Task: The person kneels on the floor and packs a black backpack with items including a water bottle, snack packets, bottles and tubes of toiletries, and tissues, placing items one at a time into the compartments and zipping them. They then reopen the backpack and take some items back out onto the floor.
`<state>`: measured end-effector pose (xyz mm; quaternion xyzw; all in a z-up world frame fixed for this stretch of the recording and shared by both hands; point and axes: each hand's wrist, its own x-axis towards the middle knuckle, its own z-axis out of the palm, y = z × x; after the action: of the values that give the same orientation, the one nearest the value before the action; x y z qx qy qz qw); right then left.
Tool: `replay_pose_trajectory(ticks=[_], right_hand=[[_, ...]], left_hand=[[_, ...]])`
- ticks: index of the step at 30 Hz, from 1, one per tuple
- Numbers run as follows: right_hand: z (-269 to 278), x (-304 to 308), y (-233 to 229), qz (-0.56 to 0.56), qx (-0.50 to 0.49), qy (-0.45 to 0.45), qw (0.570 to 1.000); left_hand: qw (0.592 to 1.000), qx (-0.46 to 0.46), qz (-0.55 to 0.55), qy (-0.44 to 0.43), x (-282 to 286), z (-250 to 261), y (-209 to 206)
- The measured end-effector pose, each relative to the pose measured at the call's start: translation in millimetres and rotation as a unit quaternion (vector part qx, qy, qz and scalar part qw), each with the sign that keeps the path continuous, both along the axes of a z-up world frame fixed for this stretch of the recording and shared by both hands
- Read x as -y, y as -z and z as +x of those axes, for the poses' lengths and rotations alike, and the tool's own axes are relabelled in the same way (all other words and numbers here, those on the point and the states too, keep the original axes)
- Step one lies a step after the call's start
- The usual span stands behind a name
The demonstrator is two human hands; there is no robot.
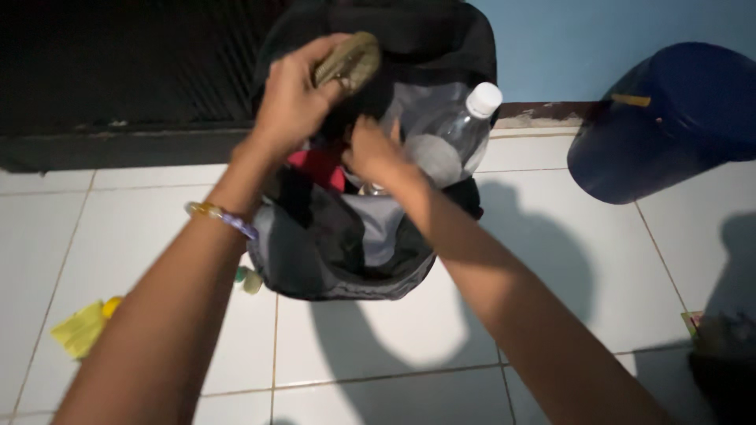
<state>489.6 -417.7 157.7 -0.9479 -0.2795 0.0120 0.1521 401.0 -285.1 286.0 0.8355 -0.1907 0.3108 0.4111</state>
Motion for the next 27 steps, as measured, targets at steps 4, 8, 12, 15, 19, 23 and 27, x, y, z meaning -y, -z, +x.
replay_pose_trajectory(ticks=[4, 8, 12, 15, 19, 23, 27], right_hand=[[-17, 3, 1, 0.059, 0.099, 0.015, 0.993], [3, 3, 0, 0.109, 0.123, 0.042, 0.985], [11, 1, 8, 0.031, 0.077, 0.016, 0.996], [9, -1, 12, -0.011, 0.045, -0.002, 0.999], [13, 2, 12, 0.058, 0.144, 0.039, 0.987], [22, 1, 7, 0.128, 0.11, 0.048, 0.985], [14, 1, 12, 0.049, -0.036, 0.027, 0.998]], left_hand=[[0.997, 0.008, 0.072, -0.017, 17, 5, 7], [0.991, 0.058, 0.119, -0.03, 23, 12, 12], [0.981, 0.09, 0.165, -0.055, 24, 26, 12], [0.981, 0.092, 0.162, -0.049, 29, 40, 13], [0.994, 0.073, 0.077, -0.017, 38, 55, 23], [0.995, 0.076, 0.041, -0.052, 26, 59, 36], [0.998, 0.048, -0.045, -0.018, 1, 62, 44]])
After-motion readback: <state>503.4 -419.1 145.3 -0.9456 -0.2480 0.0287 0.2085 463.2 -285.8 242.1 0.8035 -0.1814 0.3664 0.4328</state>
